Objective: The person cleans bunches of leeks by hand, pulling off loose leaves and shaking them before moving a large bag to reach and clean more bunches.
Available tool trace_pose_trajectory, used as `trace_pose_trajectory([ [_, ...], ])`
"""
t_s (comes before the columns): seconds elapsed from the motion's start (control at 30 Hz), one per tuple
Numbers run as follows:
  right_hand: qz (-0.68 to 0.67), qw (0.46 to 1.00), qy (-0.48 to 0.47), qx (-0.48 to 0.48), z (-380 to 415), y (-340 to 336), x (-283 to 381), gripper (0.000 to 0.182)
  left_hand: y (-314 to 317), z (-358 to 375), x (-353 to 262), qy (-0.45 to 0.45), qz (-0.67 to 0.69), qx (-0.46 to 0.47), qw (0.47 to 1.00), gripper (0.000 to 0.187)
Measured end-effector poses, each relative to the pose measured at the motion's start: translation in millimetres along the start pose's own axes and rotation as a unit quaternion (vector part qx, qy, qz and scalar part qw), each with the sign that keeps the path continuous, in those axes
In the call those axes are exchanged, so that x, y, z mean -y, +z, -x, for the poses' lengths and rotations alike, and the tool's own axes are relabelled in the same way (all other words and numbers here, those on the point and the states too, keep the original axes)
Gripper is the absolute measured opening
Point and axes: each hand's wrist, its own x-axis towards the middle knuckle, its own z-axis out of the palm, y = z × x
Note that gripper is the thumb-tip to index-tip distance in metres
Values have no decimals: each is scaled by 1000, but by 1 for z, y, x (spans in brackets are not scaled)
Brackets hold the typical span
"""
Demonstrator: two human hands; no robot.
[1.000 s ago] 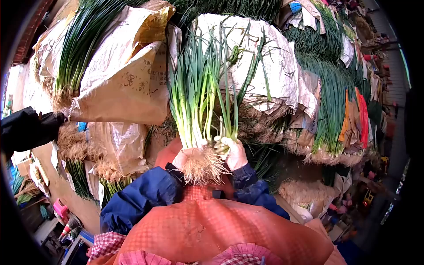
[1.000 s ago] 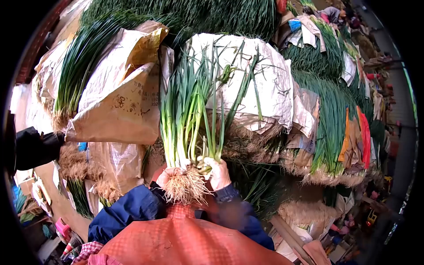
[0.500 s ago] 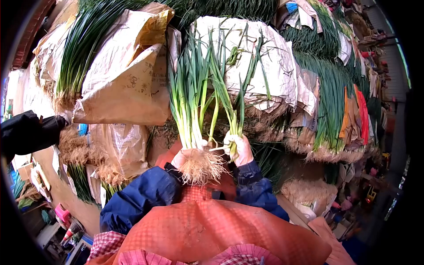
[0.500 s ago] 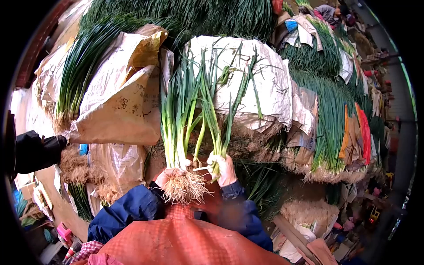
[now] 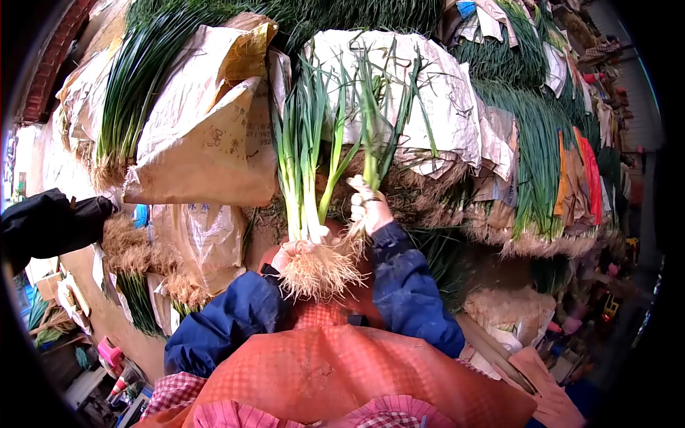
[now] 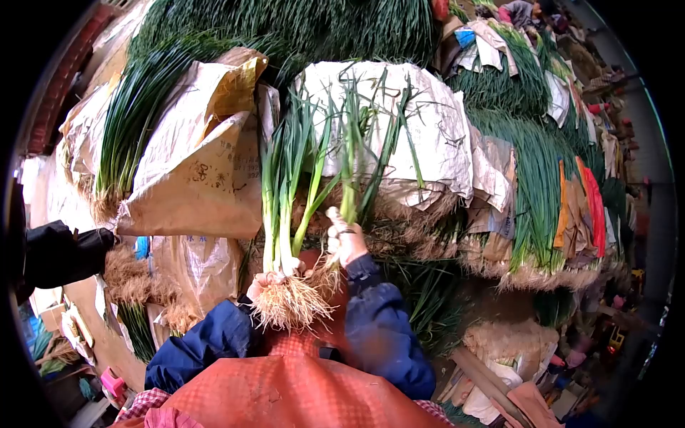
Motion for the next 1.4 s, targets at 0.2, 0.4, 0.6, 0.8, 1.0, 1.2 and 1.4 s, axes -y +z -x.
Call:
trace_pose_trajectory([
  [0.2, 99, 943, -249, -196, -28, 9, -47, 17, -35, -22, 21, 1, -91, -29, 995, 41],
  [0.4, 55, 992, -112, 6, 42, -15, -34, 14, 1, -20, 33, -12, -53, -10, 998, 32],
  [0.6, -65, 987, -122, 79, 102, -22, -30, 15, 14, -20, 26, -64, 46, -49, 996, 28],
  [0.8, -281, 950, -117, 74, 206, -122, -59, 16, 29, -12, 33, 0, -22, -24, 999, 43],
  [1.0, 626, 658, 205, -363, 260, -251, -119, 41, 25, 3, 18, -18, 11, 1, 1000, 41],
  [1.2, 94, 987, -65, 115, 85, -50, -64, 46, 35, 3, 32, 1, -7, 49, 999, 42],
  [1.4, 502, 828, -238, -77, 53, -11, -56, 14, 34, 13, 20, -81, -56, 22, 995, 40],
])
